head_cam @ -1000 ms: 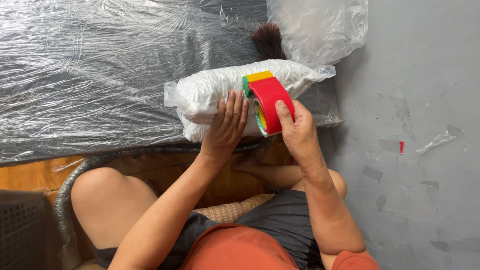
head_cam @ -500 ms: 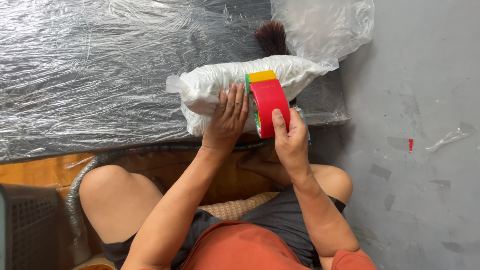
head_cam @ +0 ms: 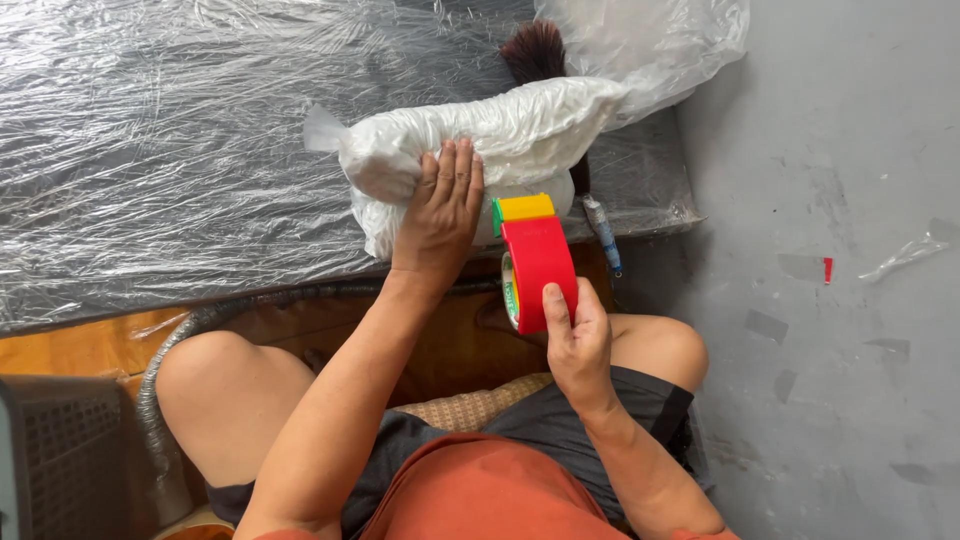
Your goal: The person compresses a white plastic bag filled with material, ties it, and secures it with tape. Then the person places the white bag into a black plastic bag and adjusts the black bag around it.
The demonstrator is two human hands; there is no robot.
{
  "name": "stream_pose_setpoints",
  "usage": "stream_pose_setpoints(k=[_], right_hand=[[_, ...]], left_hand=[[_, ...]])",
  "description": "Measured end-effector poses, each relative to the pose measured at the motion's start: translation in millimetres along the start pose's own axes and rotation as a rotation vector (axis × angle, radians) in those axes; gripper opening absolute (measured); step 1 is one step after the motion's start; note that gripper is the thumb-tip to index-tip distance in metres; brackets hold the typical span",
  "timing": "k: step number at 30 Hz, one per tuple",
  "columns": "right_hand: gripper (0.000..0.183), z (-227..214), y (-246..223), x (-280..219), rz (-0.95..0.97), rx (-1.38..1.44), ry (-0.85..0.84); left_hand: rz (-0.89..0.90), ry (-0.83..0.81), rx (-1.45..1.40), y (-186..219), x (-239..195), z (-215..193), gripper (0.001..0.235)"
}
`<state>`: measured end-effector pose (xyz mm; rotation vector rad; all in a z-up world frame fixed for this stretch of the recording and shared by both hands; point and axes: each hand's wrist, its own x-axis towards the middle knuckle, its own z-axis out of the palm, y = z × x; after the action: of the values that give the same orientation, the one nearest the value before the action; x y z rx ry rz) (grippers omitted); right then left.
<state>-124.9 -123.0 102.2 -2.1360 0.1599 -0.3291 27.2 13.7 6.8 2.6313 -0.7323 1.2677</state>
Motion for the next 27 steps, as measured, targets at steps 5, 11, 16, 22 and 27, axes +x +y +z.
stream_pose_setpoints(k=[5, 11, 16, 22, 27], right_hand=[[0.033, -3.6, 6.8, -29.8, 0.052, 0.028, -0.003], [0.032, -10.6, 41.7, -66.8, 0.262, 0.100, -0.062], [0.031, -7.8, 52.1, -66.5, 0.316, 0.122, -0.068], [0.031, -12.0, 59.0, -65.1, 0.373, 0.125, -0.133], [0.033, -15.0, 69.2, -74.6, 0.422, 0.094, -0.166]], left_hand=[[0.006, -0.016, -0.013, -1.4, -0.3, -2.0, 0.042], [0.063, -0.306, 0.053, -5.4, -1.9, -12.5, 0.064], [0.087, -0.261, 0.045, -8.2, 1.6, -10.7, 0.053], [0.146, -0.167, 0.049, 0.4, -3.2, -17.6, 0.040], [0.218, -0.153, 0.207, 16.8, -26.8, -20.4, 0.046]])
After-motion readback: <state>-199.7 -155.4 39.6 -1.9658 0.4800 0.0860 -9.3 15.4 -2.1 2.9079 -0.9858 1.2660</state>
